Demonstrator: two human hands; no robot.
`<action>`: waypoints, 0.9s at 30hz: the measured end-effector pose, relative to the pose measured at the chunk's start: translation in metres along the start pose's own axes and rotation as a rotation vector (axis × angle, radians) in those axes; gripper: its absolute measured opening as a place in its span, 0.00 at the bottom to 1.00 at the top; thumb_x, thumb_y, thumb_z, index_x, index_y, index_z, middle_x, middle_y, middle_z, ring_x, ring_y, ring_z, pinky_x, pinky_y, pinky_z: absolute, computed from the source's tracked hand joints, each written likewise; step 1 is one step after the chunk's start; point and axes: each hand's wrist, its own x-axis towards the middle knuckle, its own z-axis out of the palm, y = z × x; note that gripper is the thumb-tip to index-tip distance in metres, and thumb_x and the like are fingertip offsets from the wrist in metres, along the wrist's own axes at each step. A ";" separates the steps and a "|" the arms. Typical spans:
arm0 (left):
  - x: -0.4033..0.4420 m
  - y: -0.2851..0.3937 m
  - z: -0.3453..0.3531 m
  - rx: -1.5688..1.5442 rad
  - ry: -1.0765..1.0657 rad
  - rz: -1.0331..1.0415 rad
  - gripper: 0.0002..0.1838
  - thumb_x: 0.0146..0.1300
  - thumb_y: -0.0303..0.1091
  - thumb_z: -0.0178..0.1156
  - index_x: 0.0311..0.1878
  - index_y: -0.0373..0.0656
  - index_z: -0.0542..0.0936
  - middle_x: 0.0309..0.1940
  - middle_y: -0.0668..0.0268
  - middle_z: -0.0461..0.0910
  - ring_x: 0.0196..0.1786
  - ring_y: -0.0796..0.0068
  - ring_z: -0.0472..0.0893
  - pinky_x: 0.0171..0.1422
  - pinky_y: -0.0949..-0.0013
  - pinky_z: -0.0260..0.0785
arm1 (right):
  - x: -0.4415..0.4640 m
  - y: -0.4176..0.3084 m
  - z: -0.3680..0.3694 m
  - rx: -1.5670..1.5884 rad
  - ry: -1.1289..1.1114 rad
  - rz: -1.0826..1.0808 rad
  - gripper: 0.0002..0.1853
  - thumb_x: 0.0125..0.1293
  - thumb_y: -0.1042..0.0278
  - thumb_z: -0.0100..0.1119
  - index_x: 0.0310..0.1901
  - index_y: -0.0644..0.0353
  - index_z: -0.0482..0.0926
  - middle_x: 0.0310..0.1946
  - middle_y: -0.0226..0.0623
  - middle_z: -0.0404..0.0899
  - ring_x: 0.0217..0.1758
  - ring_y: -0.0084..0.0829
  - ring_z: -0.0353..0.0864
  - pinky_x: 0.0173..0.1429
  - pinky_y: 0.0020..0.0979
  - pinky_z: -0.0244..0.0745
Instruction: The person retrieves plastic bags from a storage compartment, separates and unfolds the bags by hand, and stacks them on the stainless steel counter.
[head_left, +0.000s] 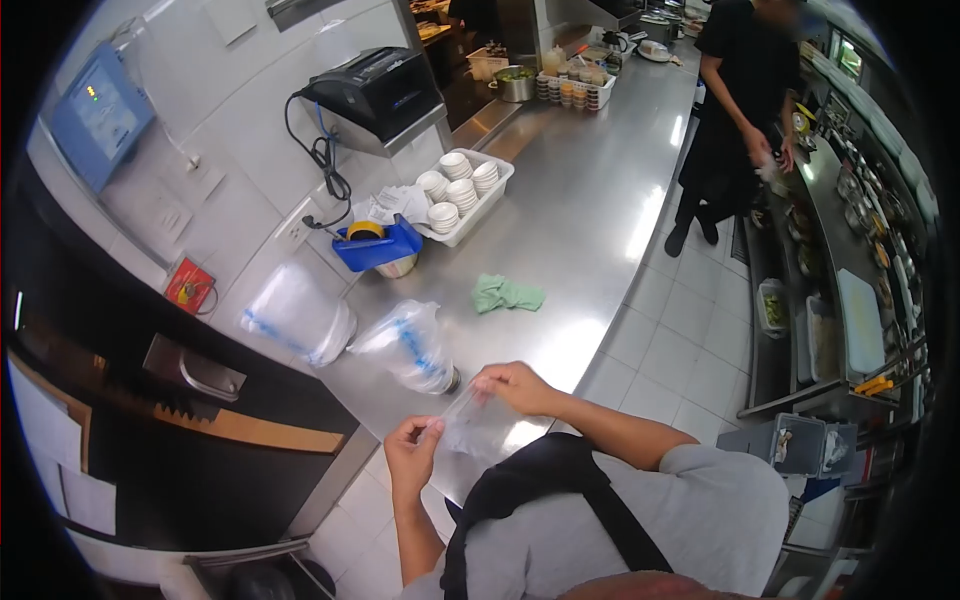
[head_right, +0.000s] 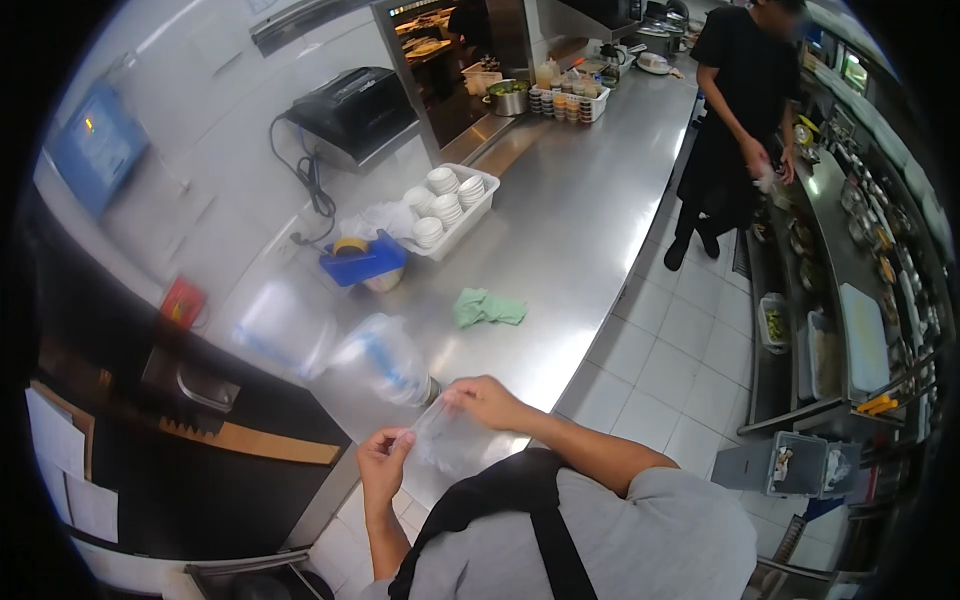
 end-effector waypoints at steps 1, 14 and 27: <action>-0.001 0.002 -0.002 -0.001 0.020 -0.025 0.06 0.66 0.27 0.71 0.43 0.34 0.87 0.37 0.67 0.87 0.42 0.78 0.82 0.54 0.72 0.74 | 0.000 -0.007 -0.002 0.033 0.022 -0.025 0.10 0.77 0.67 0.60 0.49 0.65 0.86 0.37 0.32 0.86 0.42 0.21 0.83 0.54 0.27 0.77; 0.009 0.036 0.019 0.285 0.063 0.179 0.12 0.72 0.38 0.67 0.45 0.37 0.86 0.34 0.72 0.85 0.37 0.82 0.79 0.46 0.74 0.72 | 0.011 -0.032 -0.012 -0.037 0.050 -0.141 0.07 0.76 0.68 0.61 0.39 0.61 0.81 0.31 0.25 0.80 0.34 0.17 0.77 0.41 0.25 0.74; 0.015 0.074 0.019 -0.297 -0.016 0.299 0.34 0.72 0.47 0.66 0.72 0.33 0.71 0.58 0.58 0.78 0.56 0.71 0.79 0.62 0.67 0.72 | 0.014 -0.068 -0.016 -0.056 0.222 -0.212 0.11 0.79 0.67 0.57 0.42 0.65 0.84 0.28 0.26 0.80 0.31 0.17 0.74 0.39 0.23 0.70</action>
